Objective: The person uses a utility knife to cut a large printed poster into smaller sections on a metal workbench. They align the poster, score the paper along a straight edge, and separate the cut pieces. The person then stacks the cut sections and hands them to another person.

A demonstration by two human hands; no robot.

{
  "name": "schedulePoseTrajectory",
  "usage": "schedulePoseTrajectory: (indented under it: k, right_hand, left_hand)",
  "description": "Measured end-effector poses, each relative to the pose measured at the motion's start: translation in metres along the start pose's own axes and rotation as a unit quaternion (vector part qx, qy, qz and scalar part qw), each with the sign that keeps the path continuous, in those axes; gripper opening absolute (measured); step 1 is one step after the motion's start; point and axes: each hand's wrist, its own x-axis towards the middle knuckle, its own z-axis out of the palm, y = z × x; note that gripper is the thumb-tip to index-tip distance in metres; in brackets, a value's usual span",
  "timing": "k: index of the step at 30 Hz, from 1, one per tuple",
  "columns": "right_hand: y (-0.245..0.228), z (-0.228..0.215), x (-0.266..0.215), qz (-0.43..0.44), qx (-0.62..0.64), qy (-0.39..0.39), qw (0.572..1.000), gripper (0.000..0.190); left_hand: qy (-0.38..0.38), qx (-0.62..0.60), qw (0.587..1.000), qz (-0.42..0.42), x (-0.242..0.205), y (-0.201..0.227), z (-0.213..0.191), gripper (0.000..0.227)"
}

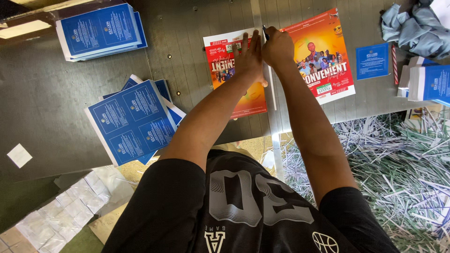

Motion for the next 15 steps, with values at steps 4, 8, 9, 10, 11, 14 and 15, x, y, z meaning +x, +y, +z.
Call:
schedulePoseTrajectory:
  k: [4, 8, 9, 10, 11, 14, 15]
  right_hand:
    - [-0.007, -0.011, -0.012, 0.032, 0.024, -0.021, 0.999, 0.033]
    - [-0.011, -0.02, -0.042, 0.04, 0.006, -0.064, 0.997, 0.038]
    - [-0.012, -0.025, -0.052, 0.034, 0.006, -0.072, 0.997, 0.042]
    - [-0.005, -0.02, -0.061, 0.035, 0.005, -0.072, 0.997, 0.042]
    - [0.002, -0.015, -0.07, 0.012, -0.013, -0.056, 0.998, 0.041]
    - [0.007, -0.021, -0.106, -0.003, -0.021, -0.049, 0.999, 0.04]
    - [0.005, -0.025, -0.121, 0.003, -0.011, -0.059, 0.998, 0.042]
  left_hand:
    - [0.014, 0.024, 1.0, 0.004, -0.001, -0.002, 0.0, 0.163]
    - [0.024, 0.009, 1.0, 0.011, -0.001, -0.005, 0.002, 0.166]
    - [0.028, 0.004, 1.0, 0.014, 0.0, -0.004, 0.002, 0.167]
    - [0.027, 0.003, 1.0, 0.015, -0.002, -0.003, -0.002, 0.167]
    - [0.012, 0.0, 1.0, 0.007, -0.004, -0.001, -0.006, 0.169]
    - [-0.012, 0.006, 1.0, -0.001, -0.006, 0.001, -0.016, 0.168]
    - [-0.022, 0.015, 1.0, -0.002, -0.007, 0.002, -0.017, 0.166]
